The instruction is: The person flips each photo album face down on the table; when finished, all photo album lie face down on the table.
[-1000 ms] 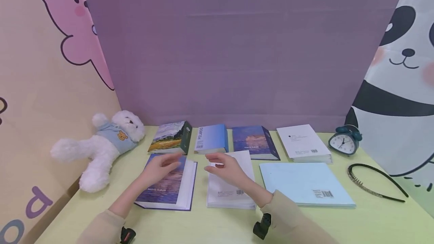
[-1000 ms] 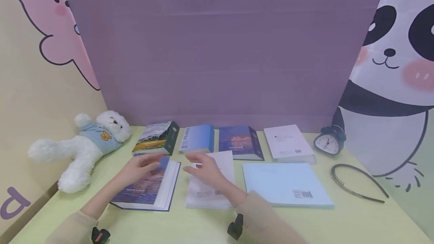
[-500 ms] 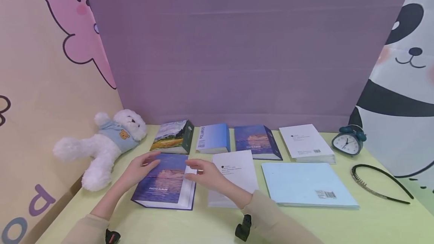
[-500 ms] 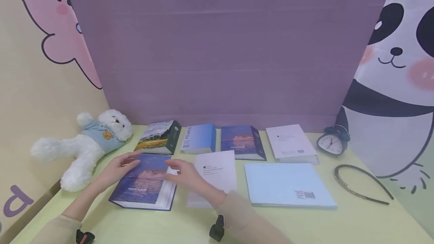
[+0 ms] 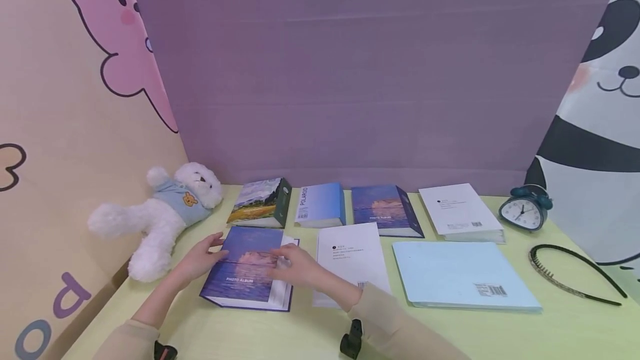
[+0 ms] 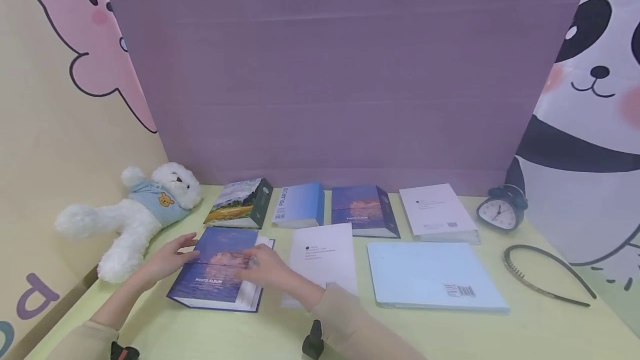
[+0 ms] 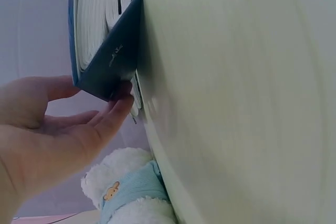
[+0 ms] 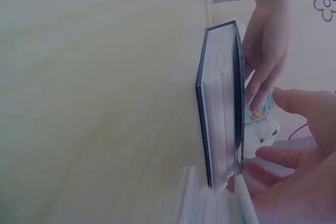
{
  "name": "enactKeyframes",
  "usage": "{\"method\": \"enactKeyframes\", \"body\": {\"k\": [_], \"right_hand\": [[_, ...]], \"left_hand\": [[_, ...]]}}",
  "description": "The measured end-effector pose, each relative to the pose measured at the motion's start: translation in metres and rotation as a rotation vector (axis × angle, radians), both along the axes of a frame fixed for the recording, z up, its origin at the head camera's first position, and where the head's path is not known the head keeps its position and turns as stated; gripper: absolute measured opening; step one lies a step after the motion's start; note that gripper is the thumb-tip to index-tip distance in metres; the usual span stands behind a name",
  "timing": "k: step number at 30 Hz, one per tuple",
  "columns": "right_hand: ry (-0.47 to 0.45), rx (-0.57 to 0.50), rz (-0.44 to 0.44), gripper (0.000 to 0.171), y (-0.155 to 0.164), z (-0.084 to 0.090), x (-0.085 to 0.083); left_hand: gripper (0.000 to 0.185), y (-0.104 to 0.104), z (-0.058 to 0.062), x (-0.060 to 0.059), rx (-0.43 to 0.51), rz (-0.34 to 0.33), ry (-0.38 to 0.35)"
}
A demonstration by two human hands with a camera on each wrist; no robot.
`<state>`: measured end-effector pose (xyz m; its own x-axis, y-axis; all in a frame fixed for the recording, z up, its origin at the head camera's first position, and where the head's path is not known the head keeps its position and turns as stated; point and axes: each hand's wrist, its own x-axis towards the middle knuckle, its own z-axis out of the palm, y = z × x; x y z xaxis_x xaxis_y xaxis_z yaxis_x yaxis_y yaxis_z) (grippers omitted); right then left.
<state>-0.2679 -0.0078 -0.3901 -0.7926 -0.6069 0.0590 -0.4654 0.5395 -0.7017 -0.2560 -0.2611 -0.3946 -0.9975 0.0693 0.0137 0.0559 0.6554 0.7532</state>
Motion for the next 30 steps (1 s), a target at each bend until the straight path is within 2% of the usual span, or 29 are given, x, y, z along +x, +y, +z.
{"method": "enactKeyframes", "body": {"k": [6, 11, 14, 19, 27, 30], "right_hand": [[-0.053, 0.1, -0.019, 0.066, -0.004, -0.006, -0.003], [-0.053, 0.158, -0.038, 0.064, -0.009, -0.008, 0.0], [-0.049, 0.192, -0.048, 0.064, -0.012, -0.004, 0.005], [-0.049, 0.194, -0.033, 0.064, -0.011, 0.001, 0.011], [-0.048, 0.136, -0.021, 0.061, -0.008, 0.002, 0.009], [-0.036, 0.116, -0.016, 0.059, -0.007, 0.0, 0.005]], "left_hand": [[0.056, -0.003, 0.0, 0.0, -0.027, -0.031, -0.069], [0.051, -0.003, 0.002, 0.0, 0.052, -0.043, -0.165], [0.047, -0.003, 0.003, 0.001, 0.111, -0.026, -0.211], [0.046, -0.004, 0.003, 0.002, 0.216, -0.008, -0.243], [0.038, -0.004, 0.003, 0.001, 0.466, 0.033, -0.239], [0.041, -0.004, 0.006, 0.001, 0.532, 0.006, -0.241]]}}
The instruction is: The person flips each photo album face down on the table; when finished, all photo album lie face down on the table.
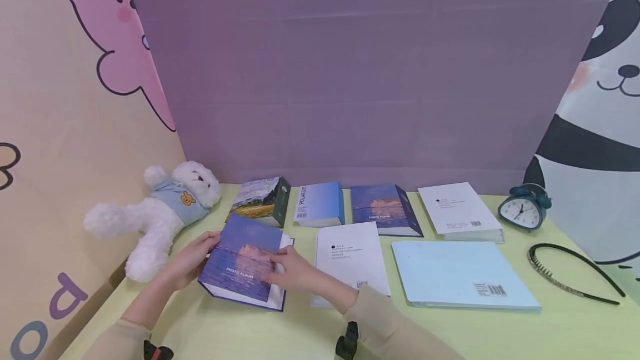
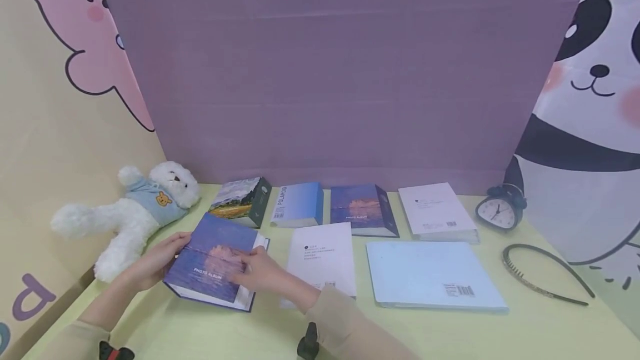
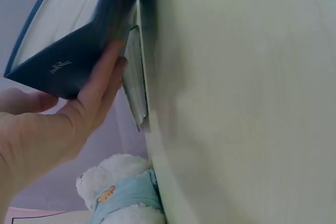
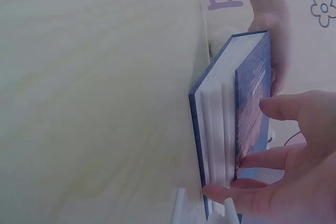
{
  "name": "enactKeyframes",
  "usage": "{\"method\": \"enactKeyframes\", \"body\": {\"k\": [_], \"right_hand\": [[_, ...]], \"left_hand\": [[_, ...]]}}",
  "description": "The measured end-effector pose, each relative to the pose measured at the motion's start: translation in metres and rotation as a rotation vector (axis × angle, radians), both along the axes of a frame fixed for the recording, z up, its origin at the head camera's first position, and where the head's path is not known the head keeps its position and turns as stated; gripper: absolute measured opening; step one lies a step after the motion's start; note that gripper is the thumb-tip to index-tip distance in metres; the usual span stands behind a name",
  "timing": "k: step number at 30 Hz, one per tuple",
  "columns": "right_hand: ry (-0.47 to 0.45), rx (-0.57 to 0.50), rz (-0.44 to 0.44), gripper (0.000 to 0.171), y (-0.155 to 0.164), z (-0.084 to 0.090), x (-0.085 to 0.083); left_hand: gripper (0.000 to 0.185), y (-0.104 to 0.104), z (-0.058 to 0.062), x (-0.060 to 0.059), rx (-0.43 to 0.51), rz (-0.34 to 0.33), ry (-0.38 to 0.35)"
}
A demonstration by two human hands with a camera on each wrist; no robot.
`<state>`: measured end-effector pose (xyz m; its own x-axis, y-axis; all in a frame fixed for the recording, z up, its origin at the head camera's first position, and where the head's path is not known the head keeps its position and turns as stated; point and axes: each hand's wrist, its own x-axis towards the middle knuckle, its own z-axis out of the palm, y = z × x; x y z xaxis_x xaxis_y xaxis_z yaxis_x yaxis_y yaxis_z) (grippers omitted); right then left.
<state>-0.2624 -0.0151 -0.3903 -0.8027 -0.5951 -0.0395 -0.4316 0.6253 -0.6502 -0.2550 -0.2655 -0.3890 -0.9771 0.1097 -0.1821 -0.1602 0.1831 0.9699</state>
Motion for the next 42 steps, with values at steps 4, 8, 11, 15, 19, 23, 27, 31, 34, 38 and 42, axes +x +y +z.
{"method": "enactKeyframes", "body": {"k": [4, 8, 11, 15, 19, 23, 27, 31, 34, 38, 42], "right_hand": [[0.013, -0.036, 0.001, 0.055, 0.0, -0.001, -0.004], [0.051, -0.069, 0.004, 0.047, -0.001, -0.001, -0.006], [0.08, -0.103, 0.021, 0.041, -0.003, 0.0, -0.007], [0.117, -0.171, 0.067, 0.04, -0.005, 0.003, -0.007], [0.144, -0.232, 0.108, 0.042, -0.009, 0.005, -0.007], [0.12, -0.299, 0.098, 0.044, -0.014, 0.011, -0.004], [0.093, -0.332, 0.052, 0.053, -0.021, 0.018, 0.0], [0.07, -0.339, 0.023, 0.063, -0.024, 0.024, 0.004], [0.048, -0.352, 0.013, 0.067, -0.025, 0.027, 0.006], [0.031, -0.392, 0.008, 0.066, -0.023, 0.027, 0.007], [0.003, -0.457, 0.01, 0.063, -0.022, 0.026, 0.005]], "left_hand": [[0.049, 0.0, 0.005, 0.001, 0.044, -0.016, -0.006], [0.058, 0.001, 0.01, 0.004, 0.049, -0.01, 0.007], [0.062, 0.002, 0.012, 0.006, 0.039, -0.01, 0.044], [0.064, 0.003, 0.016, 0.009, 0.023, -0.011, 0.087], [0.064, 0.006, 0.02, 0.009, 0.027, -0.015, 0.106], [0.063, 0.009, 0.025, 0.011, 0.054, -0.024, 0.117], [0.06, 0.011, 0.028, 0.014, 0.07, -0.036, 0.131], [0.061, 0.014, 0.03, 0.016, 0.059, -0.038, 0.159], [0.061, 0.017, 0.03, 0.016, 0.046, -0.024, 0.177], [0.058, 0.018, 0.029, 0.016, 0.026, -0.001, 0.193], [0.056, 0.02, 0.027, 0.015, 0.001, 0.013, 0.212]]}}
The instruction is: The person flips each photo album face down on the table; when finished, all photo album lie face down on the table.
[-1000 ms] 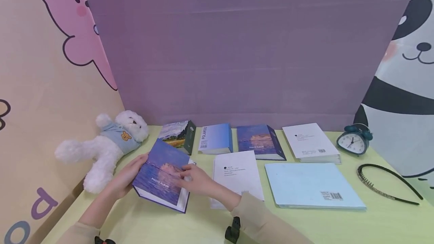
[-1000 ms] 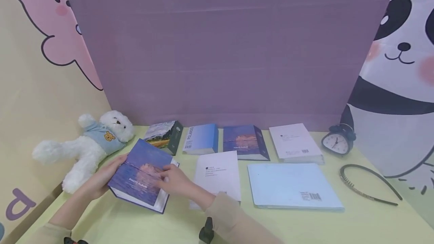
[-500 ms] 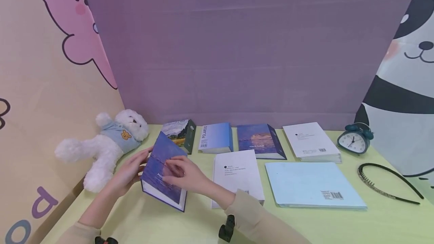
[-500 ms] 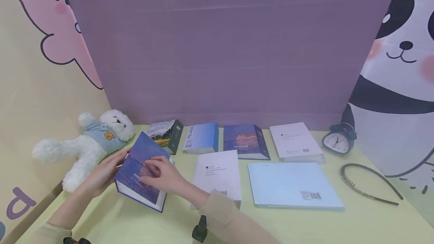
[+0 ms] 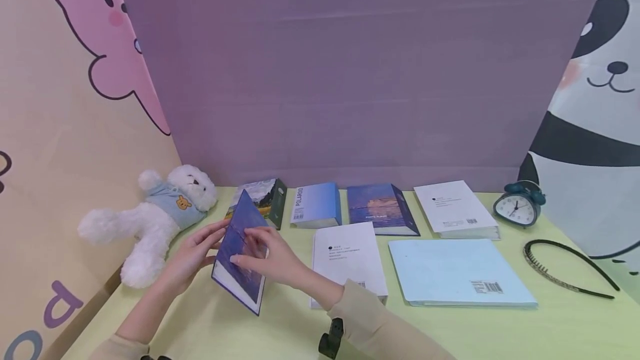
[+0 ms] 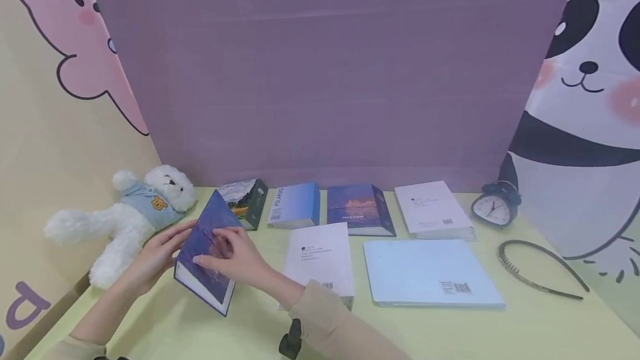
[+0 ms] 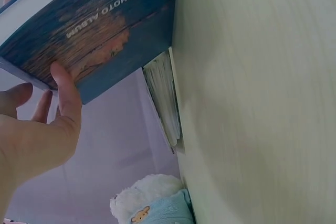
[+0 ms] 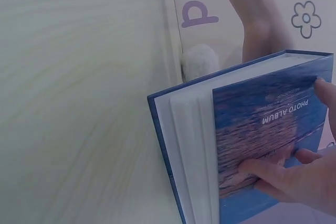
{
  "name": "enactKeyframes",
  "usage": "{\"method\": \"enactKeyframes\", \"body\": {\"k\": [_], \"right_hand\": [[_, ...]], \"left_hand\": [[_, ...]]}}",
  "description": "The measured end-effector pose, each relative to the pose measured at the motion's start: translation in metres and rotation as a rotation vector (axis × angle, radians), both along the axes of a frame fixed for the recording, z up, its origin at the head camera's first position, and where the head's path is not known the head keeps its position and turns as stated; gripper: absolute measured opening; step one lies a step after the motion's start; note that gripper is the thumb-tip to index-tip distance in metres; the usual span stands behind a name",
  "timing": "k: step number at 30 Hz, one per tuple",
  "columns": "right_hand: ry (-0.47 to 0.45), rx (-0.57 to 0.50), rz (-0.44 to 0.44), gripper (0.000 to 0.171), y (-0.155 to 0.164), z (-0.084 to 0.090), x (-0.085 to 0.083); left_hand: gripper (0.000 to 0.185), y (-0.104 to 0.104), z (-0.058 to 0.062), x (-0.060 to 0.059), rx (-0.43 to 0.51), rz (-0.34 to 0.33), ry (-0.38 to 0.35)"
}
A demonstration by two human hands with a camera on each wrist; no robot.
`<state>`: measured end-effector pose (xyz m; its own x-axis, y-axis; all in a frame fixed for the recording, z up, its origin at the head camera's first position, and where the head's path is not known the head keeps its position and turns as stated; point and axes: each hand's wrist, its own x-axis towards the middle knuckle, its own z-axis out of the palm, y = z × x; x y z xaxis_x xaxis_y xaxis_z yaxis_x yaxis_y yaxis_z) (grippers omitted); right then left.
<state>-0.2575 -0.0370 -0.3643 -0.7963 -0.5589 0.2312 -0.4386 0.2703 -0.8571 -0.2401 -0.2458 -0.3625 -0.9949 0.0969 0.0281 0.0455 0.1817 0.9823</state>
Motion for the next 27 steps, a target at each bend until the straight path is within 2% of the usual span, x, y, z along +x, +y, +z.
{"method": "enactKeyframes", "body": {"k": [5, 12, 15, 21, 27], "right_hand": [[-0.082, -0.083, 0.009, 0.064, 0.0, -0.001, 0.0], [-0.318, -0.287, 0.015, 0.064, -0.004, 0.003, -0.001], [-0.364, -0.316, -0.01, 0.065, -0.003, 0.005, 0.0], [-0.394, -0.306, -0.051, 0.069, 0.0, 0.007, 0.003], [-0.257, -0.24, -0.06, 0.073, 0.008, 0.008, 0.005]], "left_hand": [[0.057, 0.001, -0.001, -0.001, -0.015, -0.011, 0.036], [0.053, 0.007, 0.002, 0.0, 0.0, -0.072, 0.078], [0.054, 0.01, 0.003, 0.0, -0.004, -0.083, 0.076], [0.056, 0.011, 0.003, 0.001, -0.015, -0.074, 0.03], [0.058, 0.012, 0.004, 0.003, -0.013, -0.067, 0.006]]}}
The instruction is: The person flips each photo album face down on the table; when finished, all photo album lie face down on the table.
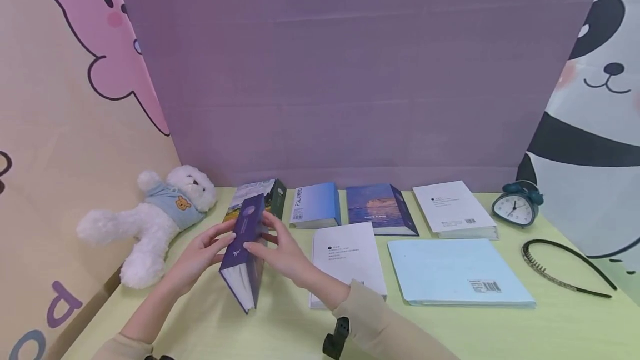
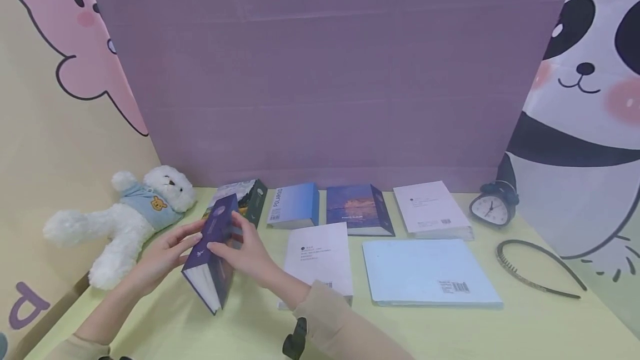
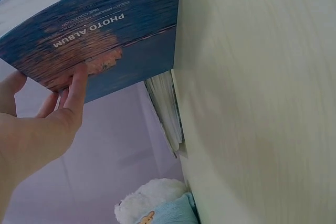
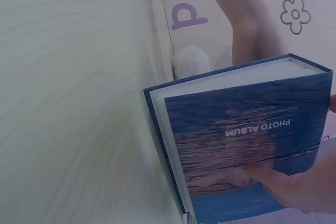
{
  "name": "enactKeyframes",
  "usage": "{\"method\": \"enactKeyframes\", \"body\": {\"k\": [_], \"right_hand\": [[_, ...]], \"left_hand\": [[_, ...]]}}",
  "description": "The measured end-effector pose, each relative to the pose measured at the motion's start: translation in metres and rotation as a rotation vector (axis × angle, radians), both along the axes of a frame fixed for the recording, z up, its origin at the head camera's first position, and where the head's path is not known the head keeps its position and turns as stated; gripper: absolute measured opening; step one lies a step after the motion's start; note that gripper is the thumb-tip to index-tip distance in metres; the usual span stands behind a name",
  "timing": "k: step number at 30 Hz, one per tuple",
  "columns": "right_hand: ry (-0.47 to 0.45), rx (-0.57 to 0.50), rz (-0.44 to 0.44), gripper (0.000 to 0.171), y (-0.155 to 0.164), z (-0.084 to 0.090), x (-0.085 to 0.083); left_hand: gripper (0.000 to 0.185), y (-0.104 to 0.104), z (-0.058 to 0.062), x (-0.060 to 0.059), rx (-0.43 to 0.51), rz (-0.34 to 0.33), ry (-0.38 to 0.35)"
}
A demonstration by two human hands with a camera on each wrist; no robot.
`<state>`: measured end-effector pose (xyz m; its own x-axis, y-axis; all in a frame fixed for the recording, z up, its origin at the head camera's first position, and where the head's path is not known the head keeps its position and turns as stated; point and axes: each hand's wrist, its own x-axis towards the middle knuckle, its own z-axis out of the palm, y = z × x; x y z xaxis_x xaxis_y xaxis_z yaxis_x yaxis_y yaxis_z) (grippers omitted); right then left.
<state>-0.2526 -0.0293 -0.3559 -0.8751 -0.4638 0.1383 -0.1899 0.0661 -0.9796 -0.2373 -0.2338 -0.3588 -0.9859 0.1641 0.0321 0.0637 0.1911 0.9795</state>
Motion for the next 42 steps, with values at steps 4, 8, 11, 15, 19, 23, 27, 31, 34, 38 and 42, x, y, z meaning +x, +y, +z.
{"method": "enactKeyframes", "body": {"k": [4, 8, 11, 15, 19, 23, 27, 31, 34, 38, 42], "right_hand": [[0.027, 0.029, 0.004, 0.07, 0.005, -0.001, -0.001], [0.015, 0.057, 0.012, 0.064, 0.009, -0.004, -0.002], [0.002, 0.076, 0.019, 0.061, 0.012, -0.005, -0.003], [-0.024, 0.073, 0.041, 0.06, 0.016, -0.008, -0.006], [-0.053, 0.06, 0.061, 0.059, 0.021, -0.008, -0.008], [-0.078, 0.037, 0.062, 0.061, 0.024, -0.008, -0.008], [-0.092, 0.029, 0.011, 0.073, 0.027, -0.01, -0.009], [-0.075, 0.113, -0.074, 0.085, 0.032, -0.018, -0.013], [-0.056, 0.214, -0.113, 0.091, 0.035, -0.024, -0.015], [-0.038, 0.295, -0.125, 0.094, 0.039, -0.027, -0.017], [-0.014, 0.357, -0.124, 0.095, 0.041, -0.027, -0.017]], "left_hand": [[0.058, 0.002, -0.001, 0.0, -0.008, -0.002, -0.005], [0.057, 0.003, -0.005, -0.002, -0.018, -0.004, -0.017], [0.055, 0.004, -0.007, -0.002, -0.016, -0.008, -0.032], [0.049, 0.006, -0.009, -0.002, -0.022, -0.036, -0.06], [0.048, 0.007, -0.01, 0.0, -0.042, -0.073, -0.077], [0.051, 0.005, -0.013, -0.002, -0.072, -0.139, -0.089], [0.053, 0.005, -0.019, -0.004, -0.167, -0.22, -0.072], [0.057, 0.007, -0.024, -0.004, -0.318, -0.228, -0.039], [0.055, 0.006, -0.026, -0.005, -0.398, -0.207, -0.027], [0.052, 0.005, -0.026, -0.007, -0.43, -0.172, -0.027], [0.051, 0.005, -0.026, -0.008, -0.431, -0.162, -0.026]]}}
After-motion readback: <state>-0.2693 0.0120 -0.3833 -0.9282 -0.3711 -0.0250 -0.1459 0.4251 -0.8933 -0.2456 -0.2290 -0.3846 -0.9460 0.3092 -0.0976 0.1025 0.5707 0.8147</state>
